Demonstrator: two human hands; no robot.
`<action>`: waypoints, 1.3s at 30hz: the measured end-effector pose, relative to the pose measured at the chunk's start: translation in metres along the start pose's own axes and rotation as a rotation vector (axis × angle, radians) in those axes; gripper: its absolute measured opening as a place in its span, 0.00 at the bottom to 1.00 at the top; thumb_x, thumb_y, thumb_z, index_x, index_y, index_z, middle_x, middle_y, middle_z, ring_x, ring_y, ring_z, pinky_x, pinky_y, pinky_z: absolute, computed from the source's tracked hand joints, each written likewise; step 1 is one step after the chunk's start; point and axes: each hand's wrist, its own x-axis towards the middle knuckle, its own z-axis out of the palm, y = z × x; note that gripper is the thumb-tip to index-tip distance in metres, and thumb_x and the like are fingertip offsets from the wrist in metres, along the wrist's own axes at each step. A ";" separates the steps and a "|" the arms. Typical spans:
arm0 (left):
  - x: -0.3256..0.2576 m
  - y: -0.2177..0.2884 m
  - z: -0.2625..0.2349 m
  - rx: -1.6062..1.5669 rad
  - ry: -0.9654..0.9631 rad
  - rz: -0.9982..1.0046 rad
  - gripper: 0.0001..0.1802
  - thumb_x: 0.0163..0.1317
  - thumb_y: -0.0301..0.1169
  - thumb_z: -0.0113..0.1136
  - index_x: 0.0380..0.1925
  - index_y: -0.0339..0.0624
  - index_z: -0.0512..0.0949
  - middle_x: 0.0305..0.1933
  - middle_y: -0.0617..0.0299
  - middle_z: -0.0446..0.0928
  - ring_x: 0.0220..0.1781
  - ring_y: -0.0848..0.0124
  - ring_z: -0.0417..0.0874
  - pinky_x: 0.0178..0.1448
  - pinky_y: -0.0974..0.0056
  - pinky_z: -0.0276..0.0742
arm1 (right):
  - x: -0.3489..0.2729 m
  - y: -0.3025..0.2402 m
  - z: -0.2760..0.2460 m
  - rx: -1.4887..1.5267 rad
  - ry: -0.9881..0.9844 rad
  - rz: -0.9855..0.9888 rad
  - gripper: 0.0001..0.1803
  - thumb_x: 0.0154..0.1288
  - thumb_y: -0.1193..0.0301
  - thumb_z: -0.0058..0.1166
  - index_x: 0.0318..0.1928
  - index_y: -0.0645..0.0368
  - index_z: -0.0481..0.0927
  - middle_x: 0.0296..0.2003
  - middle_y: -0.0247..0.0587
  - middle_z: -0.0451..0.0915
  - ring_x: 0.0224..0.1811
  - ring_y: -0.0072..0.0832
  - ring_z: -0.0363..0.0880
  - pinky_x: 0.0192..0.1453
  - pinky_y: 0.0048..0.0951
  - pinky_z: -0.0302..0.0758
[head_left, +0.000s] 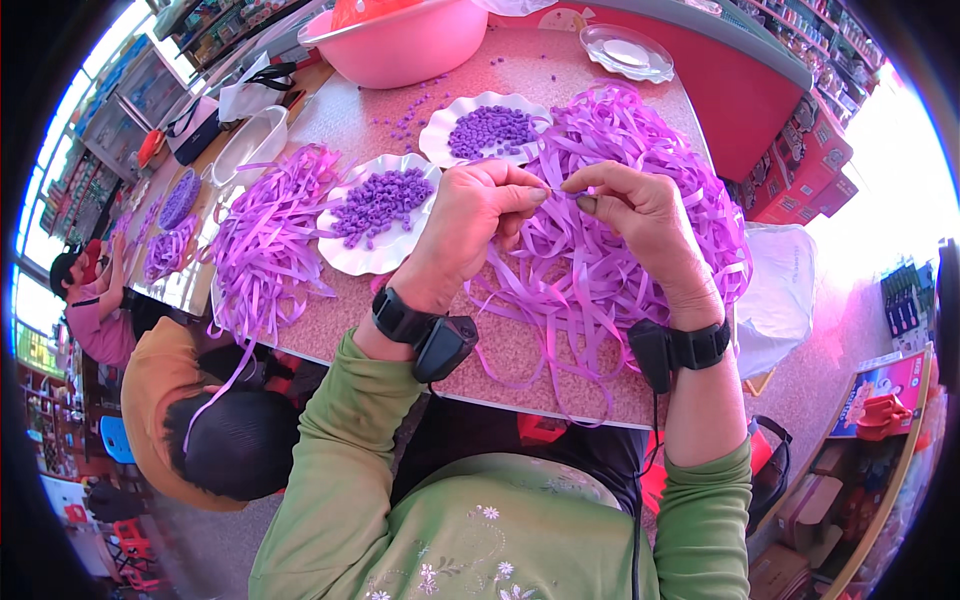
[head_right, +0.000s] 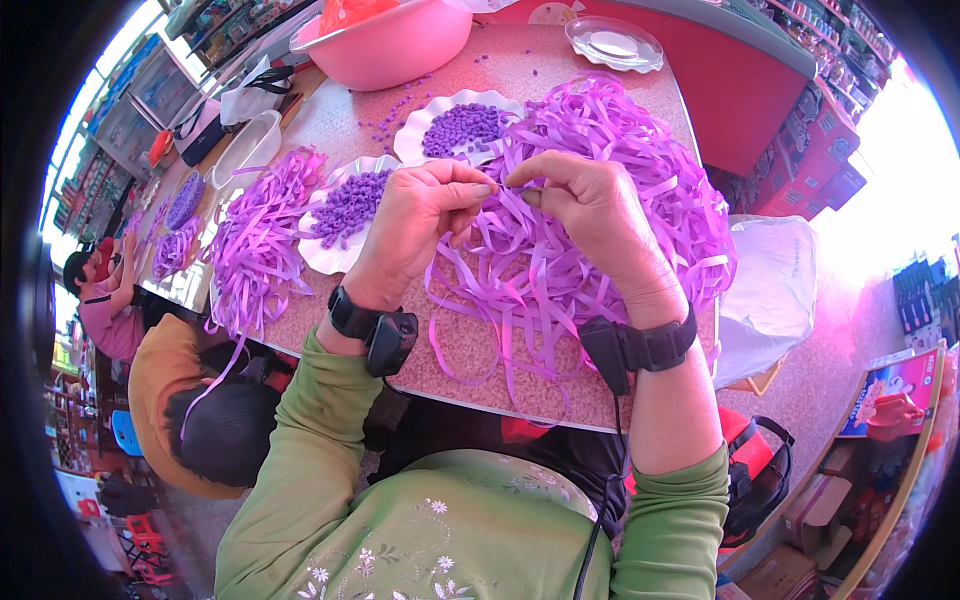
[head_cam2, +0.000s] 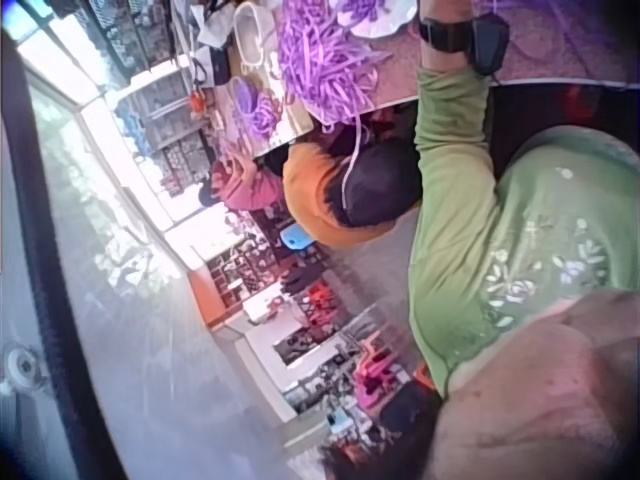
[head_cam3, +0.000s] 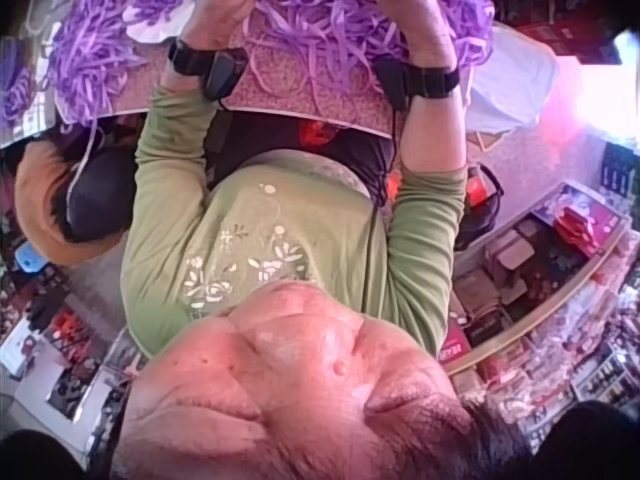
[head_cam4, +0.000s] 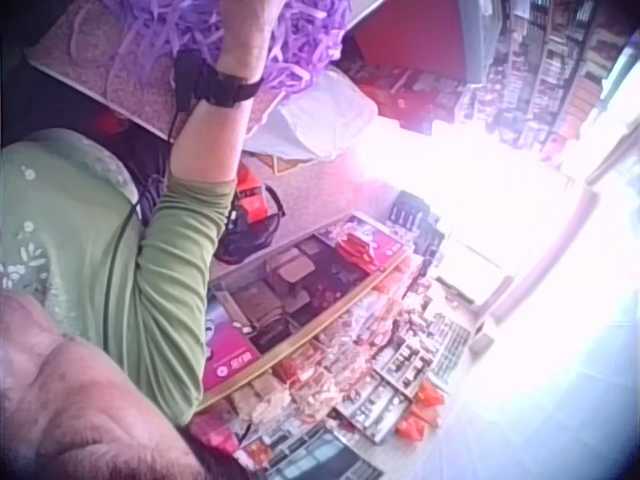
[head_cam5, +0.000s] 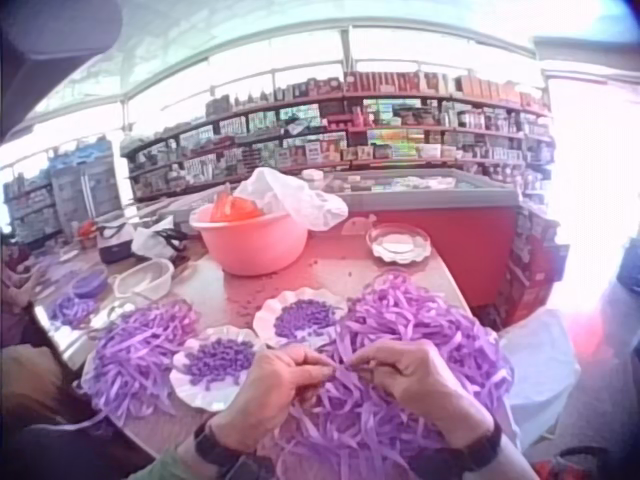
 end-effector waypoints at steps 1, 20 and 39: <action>0.000 0.000 0.001 -0.007 -0.005 0.006 0.05 0.61 0.22 0.61 0.36 0.30 0.81 0.25 0.62 0.77 0.19 0.79 0.73 0.24 0.75 0.69 | 0.000 0.001 0.000 -0.013 0.003 -0.016 0.10 0.62 0.83 0.56 0.43 0.60 0.84 0.25 0.19 0.70 0.27 0.08 0.64 0.31 0.14 0.63; -0.003 0.003 -0.003 -0.113 -0.078 -0.075 0.03 0.60 0.21 0.62 0.33 0.32 0.80 0.20 0.67 0.71 0.17 0.81 0.66 0.20 0.74 0.60 | -0.001 -0.003 -0.006 -0.209 0.011 -0.107 0.09 0.57 0.84 0.57 0.38 0.63 0.84 0.33 0.37 0.83 0.36 0.21 0.80 0.43 0.22 0.75; -0.005 0.007 0.004 0.037 0.129 -0.052 0.02 0.57 0.21 0.64 0.28 0.36 0.80 0.17 0.72 0.68 0.13 0.86 0.59 0.17 0.75 0.47 | -0.001 0.003 -0.006 -0.427 0.069 -0.129 0.06 0.51 0.83 0.59 0.31 0.62 0.77 0.29 0.39 0.76 0.33 0.28 0.77 0.38 0.27 0.73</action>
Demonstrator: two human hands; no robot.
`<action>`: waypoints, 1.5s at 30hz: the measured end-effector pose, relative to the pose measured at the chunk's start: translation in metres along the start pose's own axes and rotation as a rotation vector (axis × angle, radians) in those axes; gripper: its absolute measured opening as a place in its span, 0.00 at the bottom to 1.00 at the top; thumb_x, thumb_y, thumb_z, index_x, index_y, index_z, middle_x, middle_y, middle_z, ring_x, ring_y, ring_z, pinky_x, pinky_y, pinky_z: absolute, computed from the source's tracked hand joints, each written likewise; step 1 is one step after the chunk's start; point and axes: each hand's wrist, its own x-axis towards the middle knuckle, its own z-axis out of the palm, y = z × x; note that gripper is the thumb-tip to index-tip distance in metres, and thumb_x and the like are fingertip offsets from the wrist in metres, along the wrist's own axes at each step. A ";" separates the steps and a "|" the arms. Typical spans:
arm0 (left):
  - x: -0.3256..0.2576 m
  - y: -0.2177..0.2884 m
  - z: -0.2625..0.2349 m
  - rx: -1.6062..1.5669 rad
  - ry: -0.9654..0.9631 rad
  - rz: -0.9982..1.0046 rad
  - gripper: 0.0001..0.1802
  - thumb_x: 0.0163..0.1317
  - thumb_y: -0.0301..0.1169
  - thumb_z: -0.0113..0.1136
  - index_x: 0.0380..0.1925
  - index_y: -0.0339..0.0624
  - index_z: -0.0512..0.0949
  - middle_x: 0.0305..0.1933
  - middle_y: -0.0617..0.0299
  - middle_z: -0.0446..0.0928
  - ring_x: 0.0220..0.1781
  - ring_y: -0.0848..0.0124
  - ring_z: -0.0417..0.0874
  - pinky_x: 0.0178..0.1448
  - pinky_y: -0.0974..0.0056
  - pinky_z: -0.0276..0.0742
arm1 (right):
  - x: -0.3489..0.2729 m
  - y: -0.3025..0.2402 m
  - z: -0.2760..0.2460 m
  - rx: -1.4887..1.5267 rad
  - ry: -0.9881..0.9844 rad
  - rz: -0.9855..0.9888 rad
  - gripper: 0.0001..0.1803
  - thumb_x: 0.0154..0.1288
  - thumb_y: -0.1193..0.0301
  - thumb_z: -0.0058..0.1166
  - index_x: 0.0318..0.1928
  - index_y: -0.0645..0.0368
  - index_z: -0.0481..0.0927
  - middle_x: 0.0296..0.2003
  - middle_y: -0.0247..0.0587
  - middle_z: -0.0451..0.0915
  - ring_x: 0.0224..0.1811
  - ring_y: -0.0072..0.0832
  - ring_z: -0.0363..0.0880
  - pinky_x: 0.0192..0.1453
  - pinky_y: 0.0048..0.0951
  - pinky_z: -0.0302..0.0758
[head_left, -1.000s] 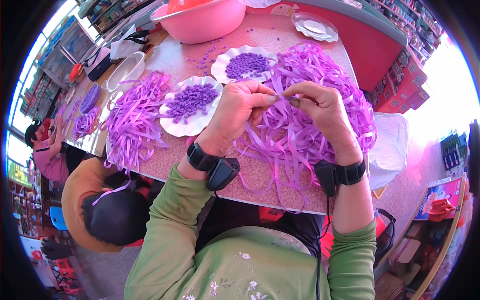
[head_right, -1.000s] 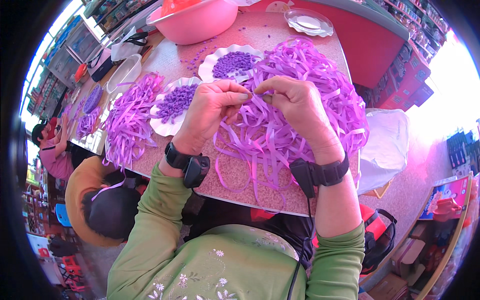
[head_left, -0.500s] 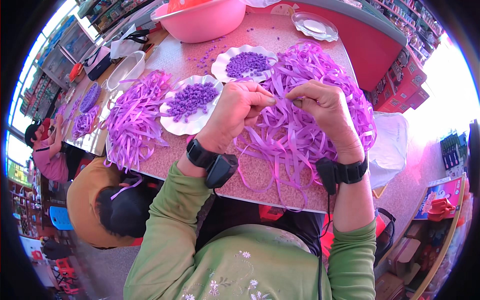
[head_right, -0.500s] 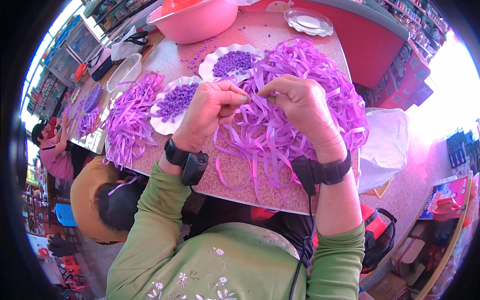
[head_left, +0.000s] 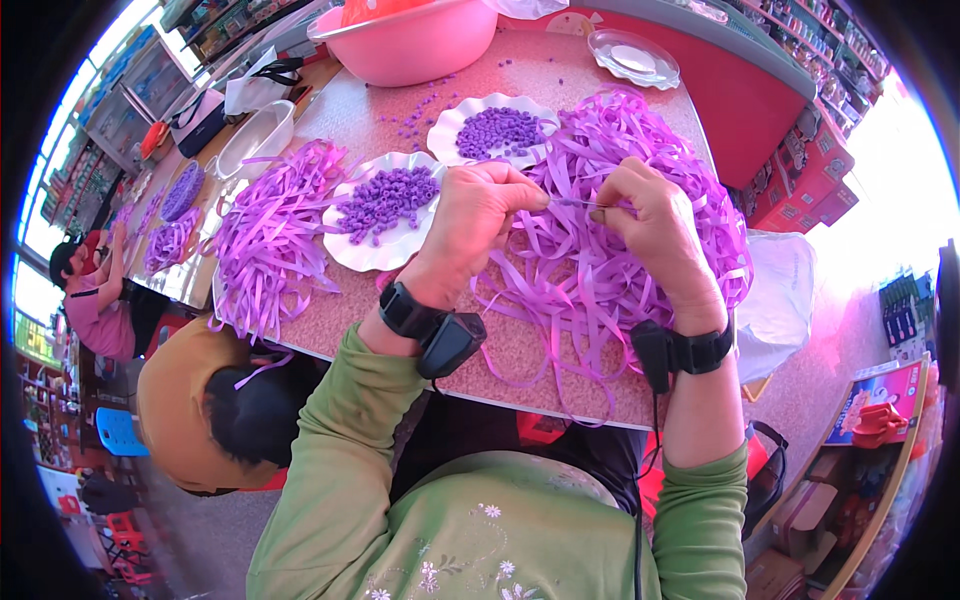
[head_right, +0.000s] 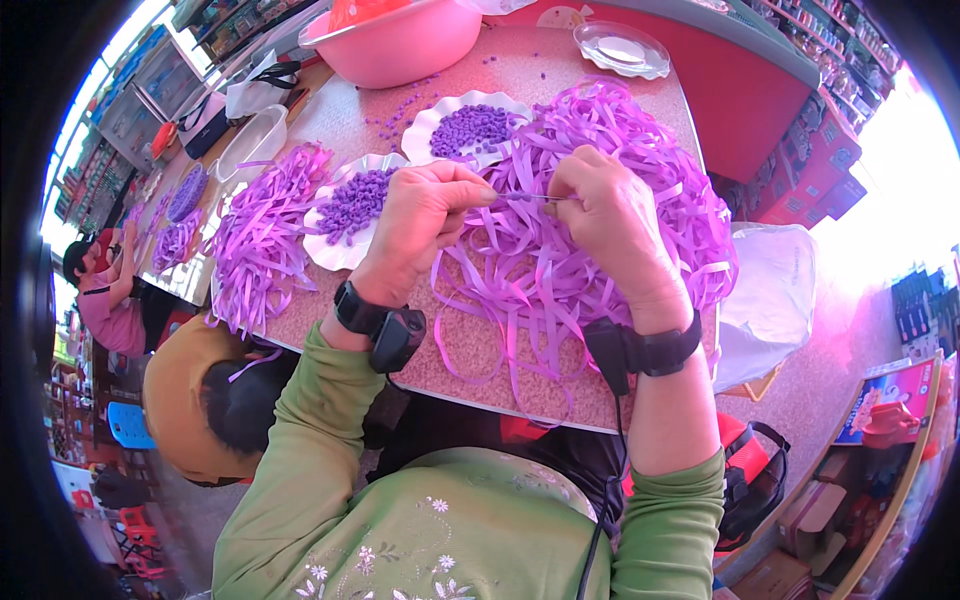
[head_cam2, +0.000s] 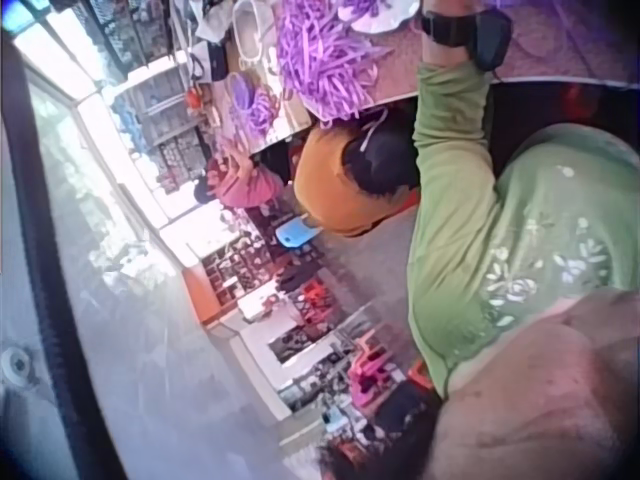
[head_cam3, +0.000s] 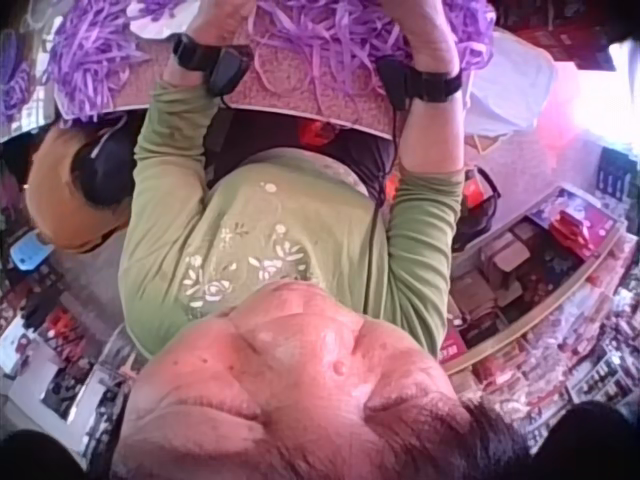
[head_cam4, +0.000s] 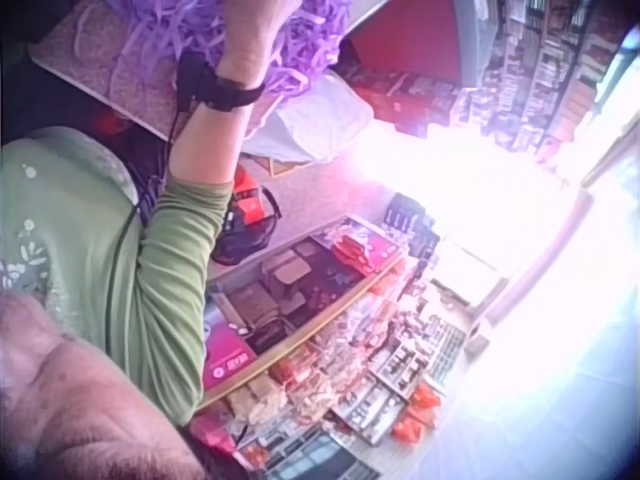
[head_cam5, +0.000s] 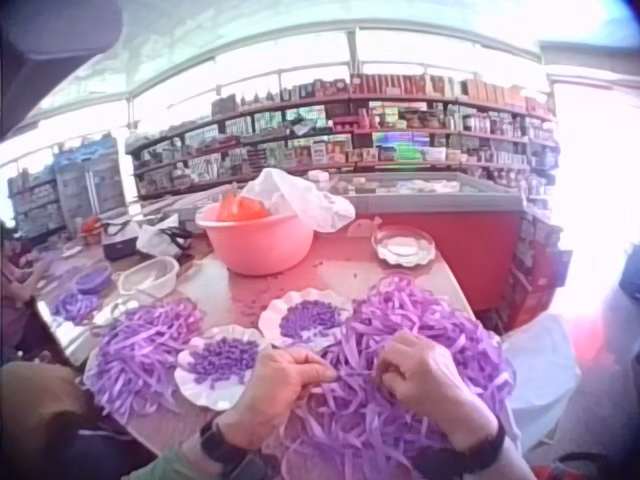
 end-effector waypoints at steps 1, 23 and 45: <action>0.001 -0.002 -0.001 0.022 -0.008 0.023 0.02 0.57 0.21 0.64 0.28 0.36 0.80 0.17 0.72 0.68 0.13 0.86 0.59 0.17 0.76 0.47 | 0.001 -0.002 0.001 -0.103 0.027 -0.113 0.06 0.52 0.82 0.59 0.31 0.62 0.77 0.29 0.40 0.76 0.33 0.30 0.78 0.37 0.27 0.73; 0.006 -0.015 0.016 0.750 -0.047 0.788 0.17 0.50 0.29 0.70 0.43 0.41 0.81 0.37 0.57 0.81 0.35 0.68 0.78 0.41 0.63 0.74 | -0.003 -0.003 -0.003 0.091 -0.075 0.025 0.13 0.59 0.83 0.52 0.42 0.60 0.85 0.35 0.37 0.86 0.34 0.17 0.80 0.39 0.22 0.76; 0.018 -0.005 -0.017 -0.332 -0.077 0.152 0.08 0.65 0.30 0.58 0.30 0.38 0.74 0.20 0.69 0.67 0.17 0.79 0.64 0.20 0.72 0.60 | 0.005 0.031 -0.017 0.801 0.693 0.323 0.06 0.65 0.80 0.54 0.40 0.71 0.80 0.22 0.32 0.73 0.21 0.16 0.66 0.27 0.20 0.67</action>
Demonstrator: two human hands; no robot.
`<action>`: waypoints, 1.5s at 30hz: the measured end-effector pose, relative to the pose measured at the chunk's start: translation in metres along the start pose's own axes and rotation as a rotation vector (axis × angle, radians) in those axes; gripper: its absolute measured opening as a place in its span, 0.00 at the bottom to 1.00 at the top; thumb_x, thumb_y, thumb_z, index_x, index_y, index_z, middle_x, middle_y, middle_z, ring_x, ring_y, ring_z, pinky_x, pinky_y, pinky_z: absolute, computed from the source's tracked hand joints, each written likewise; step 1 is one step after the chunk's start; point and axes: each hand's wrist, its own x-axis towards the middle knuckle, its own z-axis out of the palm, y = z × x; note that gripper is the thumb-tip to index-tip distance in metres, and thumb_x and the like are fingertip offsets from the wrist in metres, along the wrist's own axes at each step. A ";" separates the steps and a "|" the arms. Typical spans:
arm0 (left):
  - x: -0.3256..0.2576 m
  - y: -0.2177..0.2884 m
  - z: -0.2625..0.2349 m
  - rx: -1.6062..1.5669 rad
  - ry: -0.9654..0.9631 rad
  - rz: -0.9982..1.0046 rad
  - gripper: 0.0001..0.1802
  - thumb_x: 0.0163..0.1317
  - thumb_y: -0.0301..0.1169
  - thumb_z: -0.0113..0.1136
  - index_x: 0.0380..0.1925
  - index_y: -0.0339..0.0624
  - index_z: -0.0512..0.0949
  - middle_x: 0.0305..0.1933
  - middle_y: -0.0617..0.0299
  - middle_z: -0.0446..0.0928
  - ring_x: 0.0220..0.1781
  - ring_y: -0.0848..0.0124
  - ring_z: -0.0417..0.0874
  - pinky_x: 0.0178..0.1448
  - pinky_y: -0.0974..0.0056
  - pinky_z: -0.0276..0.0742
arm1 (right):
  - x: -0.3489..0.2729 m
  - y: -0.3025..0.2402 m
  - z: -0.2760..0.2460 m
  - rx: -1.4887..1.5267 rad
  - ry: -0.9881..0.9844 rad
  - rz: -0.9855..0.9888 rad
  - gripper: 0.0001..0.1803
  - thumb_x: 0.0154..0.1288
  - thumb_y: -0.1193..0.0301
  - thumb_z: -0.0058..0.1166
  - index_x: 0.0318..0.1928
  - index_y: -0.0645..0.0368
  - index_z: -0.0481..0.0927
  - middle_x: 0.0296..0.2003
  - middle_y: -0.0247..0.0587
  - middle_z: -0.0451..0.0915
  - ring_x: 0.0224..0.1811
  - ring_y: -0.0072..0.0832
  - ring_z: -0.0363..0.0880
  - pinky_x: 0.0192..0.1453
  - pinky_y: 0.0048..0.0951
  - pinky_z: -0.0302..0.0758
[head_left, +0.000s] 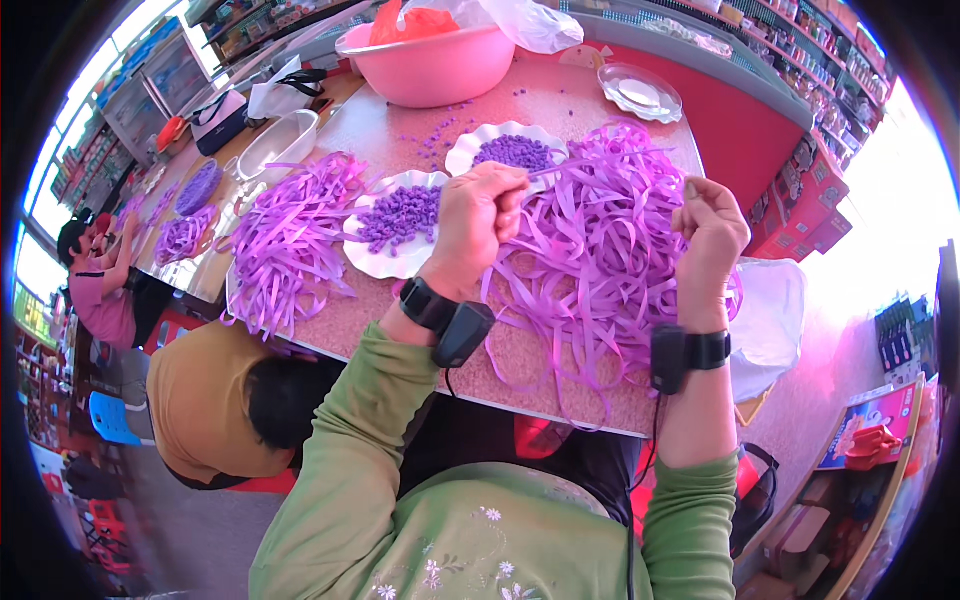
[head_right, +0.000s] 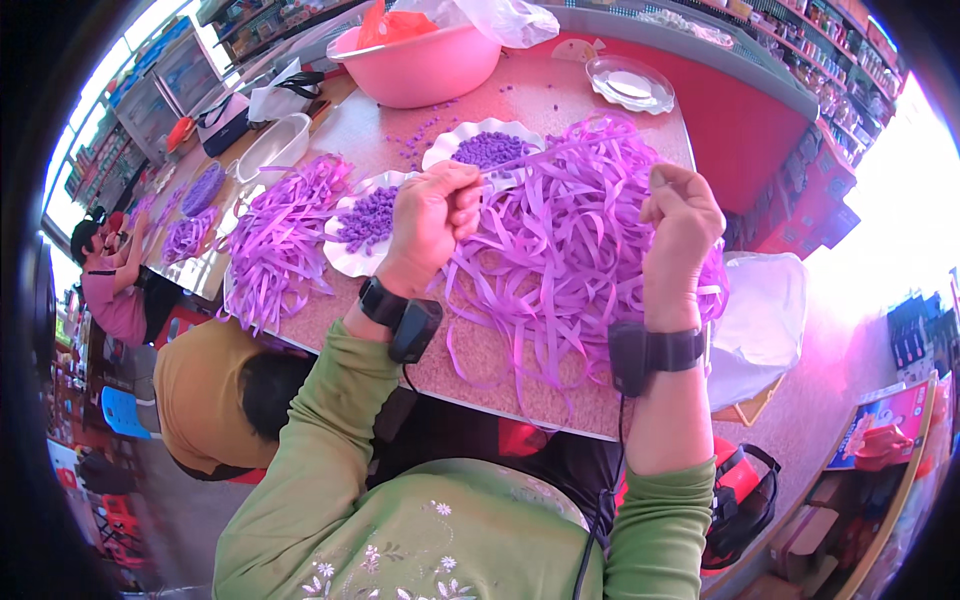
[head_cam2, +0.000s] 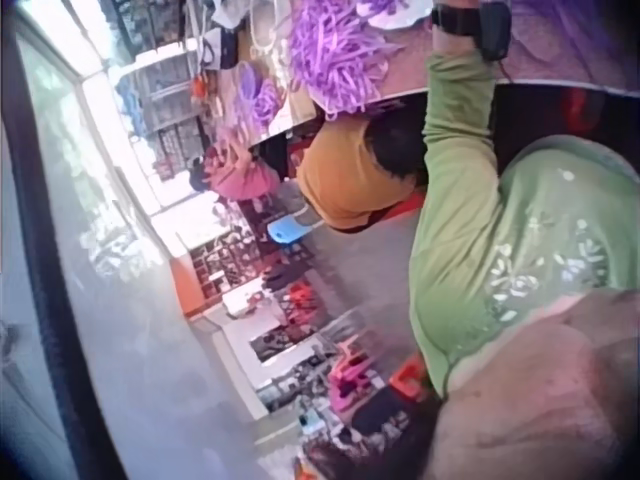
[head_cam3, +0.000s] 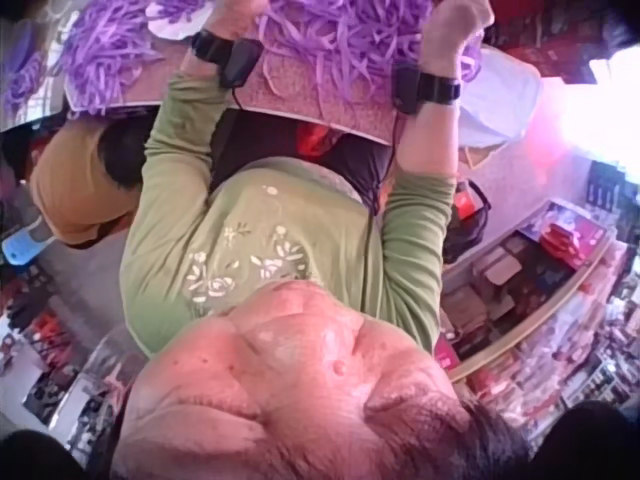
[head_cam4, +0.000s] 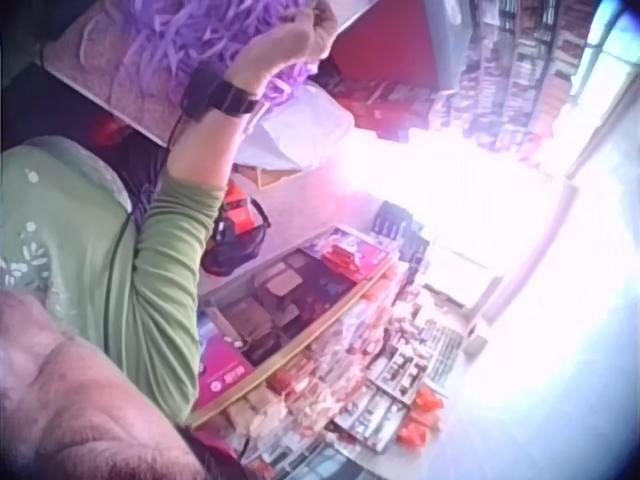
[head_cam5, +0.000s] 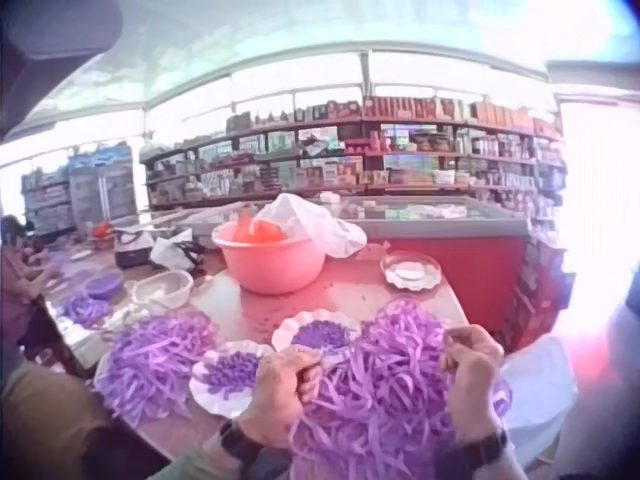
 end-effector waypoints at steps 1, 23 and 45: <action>0.002 0.002 -0.005 -0.101 0.048 0.009 0.09 0.64 0.30 0.58 0.28 0.39 0.74 0.19 0.70 0.66 0.17 0.80 0.63 0.19 0.72 0.58 | -0.001 -0.001 -0.002 -0.263 -0.060 -0.090 0.05 0.64 0.81 0.55 0.39 0.69 0.81 0.23 0.32 0.75 0.22 0.15 0.68 0.27 0.19 0.66; 0.024 -0.004 -0.013 -0.525 0.039 -0.090 0.09 0.63 0.31 0.57 0.27 0.45 0.68 0.20 0.71 0.62 0.18 0.79 0.61 0.21 0.70 0.55 | -0.004 -0.017 -0.004 -0.134 -0.349 -0.053 0.09 0.62 0.82 0.51 0.42 0.66 0.82 0.23 0.28 0.73 0.22 0.15 0.65 0.26 0.18 0.62; 0.001 -0.014 0.024 0.762 -0.037 0.484 0.14 0.54 0.35 0.66 0.39 0.41 0.84 0.40 0.57 0.79 0.42 0.68 0.79 0.47 0.64 0.74 | -0.028 -0.014 0.021 -0.889 -0.464 -0.543 0.06 0.63 0.75 0.56 0.39 0.62 0.82 0.32 0.43 0.83 0.33 0.32 0.81 0.40 0.29 0.76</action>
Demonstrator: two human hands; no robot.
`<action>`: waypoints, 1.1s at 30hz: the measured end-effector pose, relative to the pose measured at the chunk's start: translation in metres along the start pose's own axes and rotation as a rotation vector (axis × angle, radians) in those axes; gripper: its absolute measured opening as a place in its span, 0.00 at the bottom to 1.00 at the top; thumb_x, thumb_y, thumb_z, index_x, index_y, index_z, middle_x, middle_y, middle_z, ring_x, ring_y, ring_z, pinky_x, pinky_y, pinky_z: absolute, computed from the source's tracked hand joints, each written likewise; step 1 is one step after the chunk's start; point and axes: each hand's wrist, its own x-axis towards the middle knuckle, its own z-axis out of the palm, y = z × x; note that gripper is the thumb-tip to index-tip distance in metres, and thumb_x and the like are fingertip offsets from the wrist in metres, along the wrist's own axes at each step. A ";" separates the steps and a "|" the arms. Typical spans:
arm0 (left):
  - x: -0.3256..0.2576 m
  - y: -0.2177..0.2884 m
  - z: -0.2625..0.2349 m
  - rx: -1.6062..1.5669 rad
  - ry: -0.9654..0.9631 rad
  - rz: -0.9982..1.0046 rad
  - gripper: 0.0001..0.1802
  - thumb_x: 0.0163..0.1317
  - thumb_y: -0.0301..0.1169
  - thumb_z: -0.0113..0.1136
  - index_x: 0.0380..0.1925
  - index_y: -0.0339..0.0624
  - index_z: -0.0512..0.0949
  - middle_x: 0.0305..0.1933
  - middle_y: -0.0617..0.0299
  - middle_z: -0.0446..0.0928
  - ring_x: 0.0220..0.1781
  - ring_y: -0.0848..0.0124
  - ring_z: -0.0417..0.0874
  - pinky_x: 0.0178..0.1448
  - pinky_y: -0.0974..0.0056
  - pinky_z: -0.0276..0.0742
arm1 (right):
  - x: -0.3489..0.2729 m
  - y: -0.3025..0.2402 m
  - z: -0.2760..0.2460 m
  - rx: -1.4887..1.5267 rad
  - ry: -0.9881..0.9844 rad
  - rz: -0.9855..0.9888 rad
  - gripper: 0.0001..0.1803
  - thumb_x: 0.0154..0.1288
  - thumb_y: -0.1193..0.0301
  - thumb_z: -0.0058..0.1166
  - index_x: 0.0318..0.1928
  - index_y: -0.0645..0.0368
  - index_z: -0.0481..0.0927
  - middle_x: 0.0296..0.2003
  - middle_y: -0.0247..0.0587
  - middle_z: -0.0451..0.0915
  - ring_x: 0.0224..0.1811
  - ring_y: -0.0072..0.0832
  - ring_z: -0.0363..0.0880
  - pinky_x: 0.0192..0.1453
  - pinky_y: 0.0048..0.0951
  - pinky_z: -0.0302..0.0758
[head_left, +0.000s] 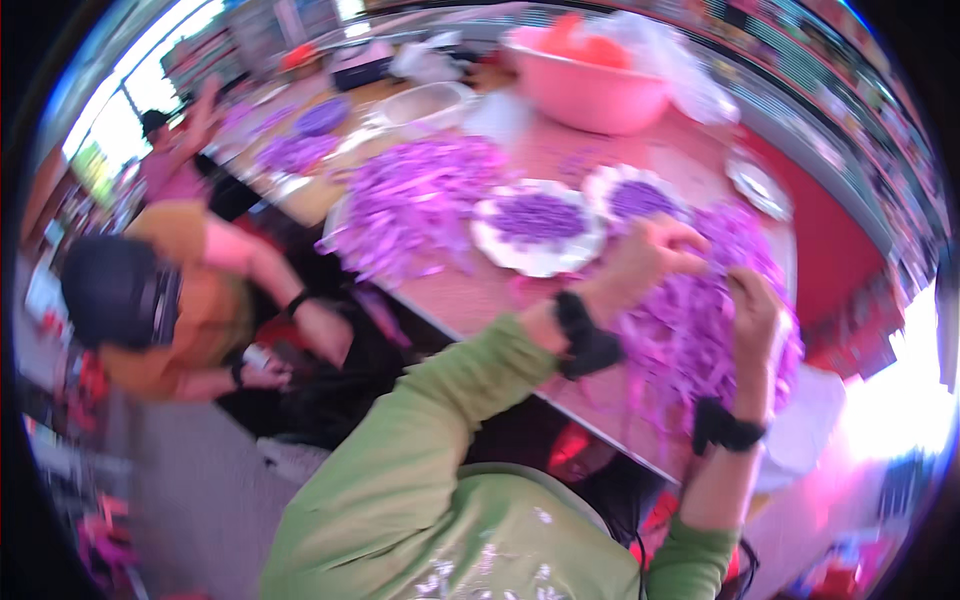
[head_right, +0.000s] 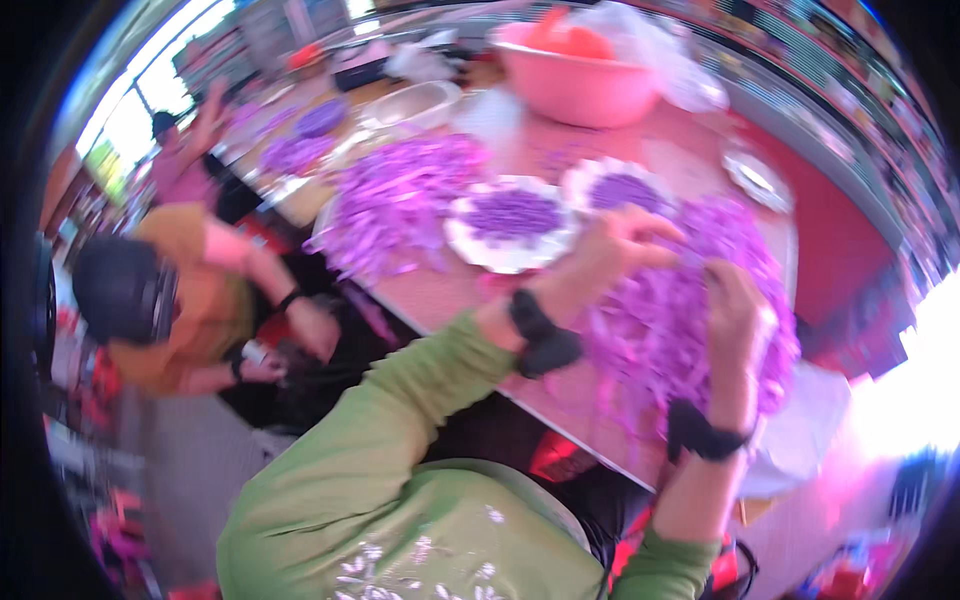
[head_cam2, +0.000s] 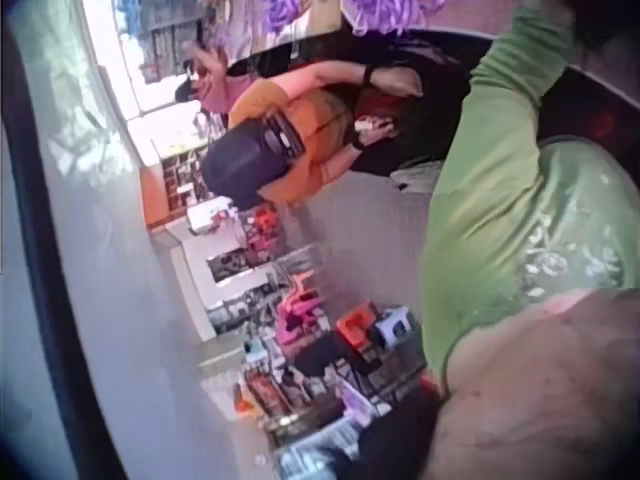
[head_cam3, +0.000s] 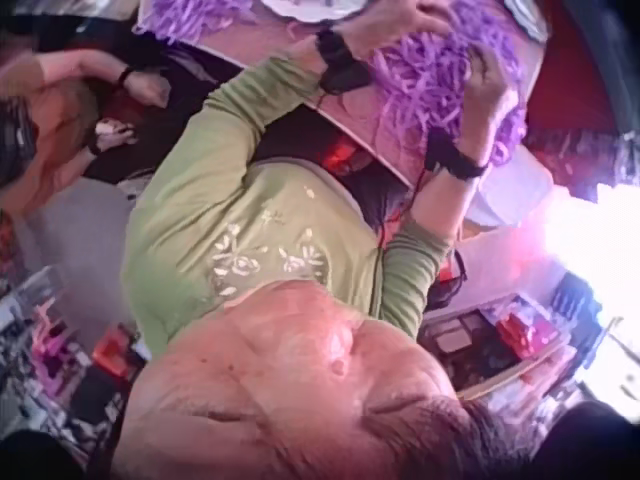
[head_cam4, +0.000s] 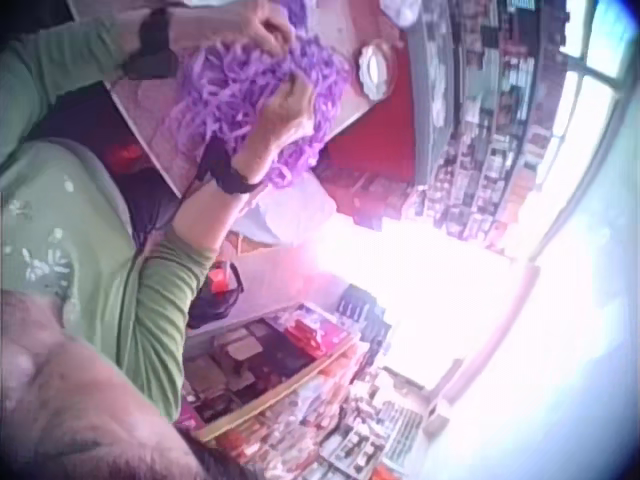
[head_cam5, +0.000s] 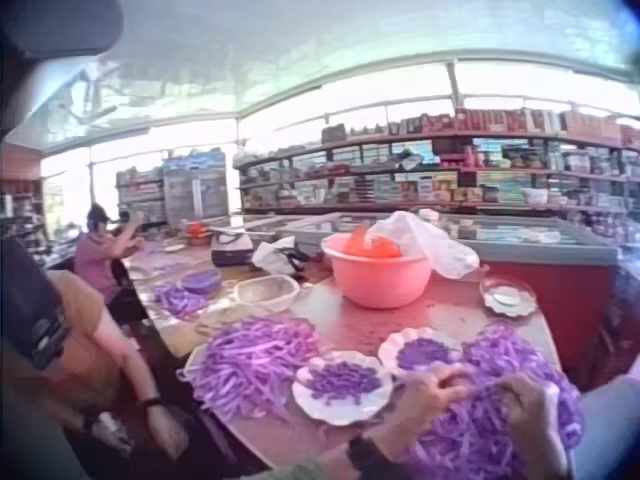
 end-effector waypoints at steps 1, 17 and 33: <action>0.001 -0.004 0.006 0.031 -0.003 0.087 0.11 0.54 0.33 0.67 0.35 0.40 0.84 0.36 0.59 0.80 0.39 0.70 0.79 0.44 0.65 0.74 | -0.002 -0.003 -0.001 -0.012 0.005 -0.014 0.06 0.63 0.75 0.56 0.39 0.62 0.82 0.33 0.44 0.83 0.33 0.31 0.82 0.40 0.29 0.76; -0.002 -0.011 0.009 -0.391 0.037 -0.090 0.05 0.54 0.24 0.68 0.28 0.36 0.81 0.25 0.69 0.75 0.29 0.81 0.72 0.32 0.71 0.68 | -0.001 -0.007 -0.008 0.447 -0.130 0.252 0.04 0.65 0.81 0.54 0.39 0.65 0.81 0.28 0.25 0.75 0.29 0.13 0.67 0.31 0.17 0.63; -0.006 -0.009 0.009 -0.468 0.146 -0.284 0.06 0.58 0.28 0.66 0.28 0.36 0.82 0.26 0.67 0.77 0.27 0.81 0.73 0.31 0.71 0.70 | -0.006 -0.004 -0.009 0.377 -0.129 0.209 0.05 0.66 0.79 0.53 0.40 0.63 0.82 0.28 0.23 0.74 0.27 0.12 0.65 0.30 0.16 0.61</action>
